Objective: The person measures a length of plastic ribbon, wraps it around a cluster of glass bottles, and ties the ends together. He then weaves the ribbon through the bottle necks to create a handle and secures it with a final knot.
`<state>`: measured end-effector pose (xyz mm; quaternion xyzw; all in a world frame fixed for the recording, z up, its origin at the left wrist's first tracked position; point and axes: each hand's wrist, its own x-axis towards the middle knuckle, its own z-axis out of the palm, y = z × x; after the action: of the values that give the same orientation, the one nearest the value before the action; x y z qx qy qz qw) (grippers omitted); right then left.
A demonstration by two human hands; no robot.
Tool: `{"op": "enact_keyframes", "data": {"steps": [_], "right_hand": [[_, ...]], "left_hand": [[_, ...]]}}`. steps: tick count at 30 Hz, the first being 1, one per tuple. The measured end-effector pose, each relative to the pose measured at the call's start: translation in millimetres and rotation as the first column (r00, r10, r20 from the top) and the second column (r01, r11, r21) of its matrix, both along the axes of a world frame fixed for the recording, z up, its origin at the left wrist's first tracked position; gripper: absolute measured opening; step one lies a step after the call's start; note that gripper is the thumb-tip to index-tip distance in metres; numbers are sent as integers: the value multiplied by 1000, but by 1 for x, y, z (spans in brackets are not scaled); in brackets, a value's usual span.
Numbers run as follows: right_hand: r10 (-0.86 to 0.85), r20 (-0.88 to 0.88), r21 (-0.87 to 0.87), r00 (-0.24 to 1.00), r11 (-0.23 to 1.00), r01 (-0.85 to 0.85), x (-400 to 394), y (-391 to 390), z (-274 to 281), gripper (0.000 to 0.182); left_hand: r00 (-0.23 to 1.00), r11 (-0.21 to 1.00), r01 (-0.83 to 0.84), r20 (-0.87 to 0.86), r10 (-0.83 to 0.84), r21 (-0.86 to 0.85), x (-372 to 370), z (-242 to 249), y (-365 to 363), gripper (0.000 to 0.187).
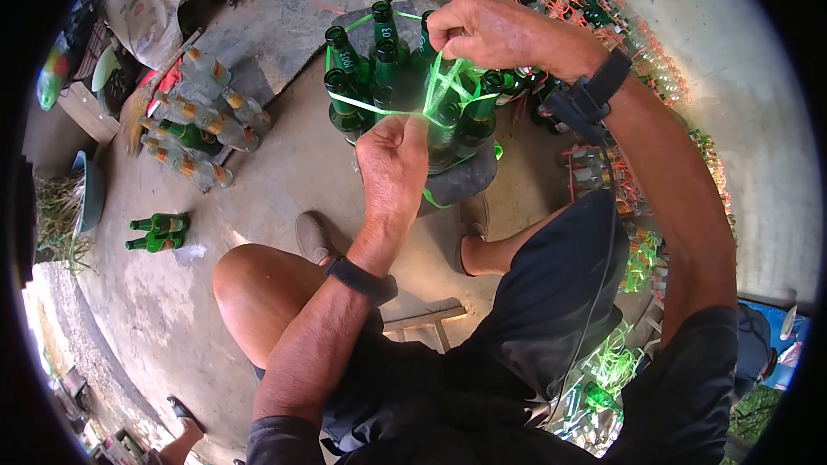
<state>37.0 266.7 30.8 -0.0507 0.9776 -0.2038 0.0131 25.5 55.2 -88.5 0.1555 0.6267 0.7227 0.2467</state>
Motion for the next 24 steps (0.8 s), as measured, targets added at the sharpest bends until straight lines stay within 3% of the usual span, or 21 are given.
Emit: {"op": "enact_keyframes", "data": {"steps": [12,14,17,24], "right_hand": [[34,-23,-27,999,999,-34,-5,13,-10,15],[-79,100,-101,992,991,89,-4,8,-6,15],[-132,150,-171,980,973,157,-5,6,-6,16],[-200,331,-95,922,965,244,-12,7,-10,18]], "left_hand": [[1000,1000,6,-8,-6,12,1,5,0,23],[1000,1000,9,-7,-9,18,2,5,0,22],[1000,998,-4,-28,5,67,3,5,2,21],[1000,1000,-9,-24,9,28,5,3,4,20]]}}
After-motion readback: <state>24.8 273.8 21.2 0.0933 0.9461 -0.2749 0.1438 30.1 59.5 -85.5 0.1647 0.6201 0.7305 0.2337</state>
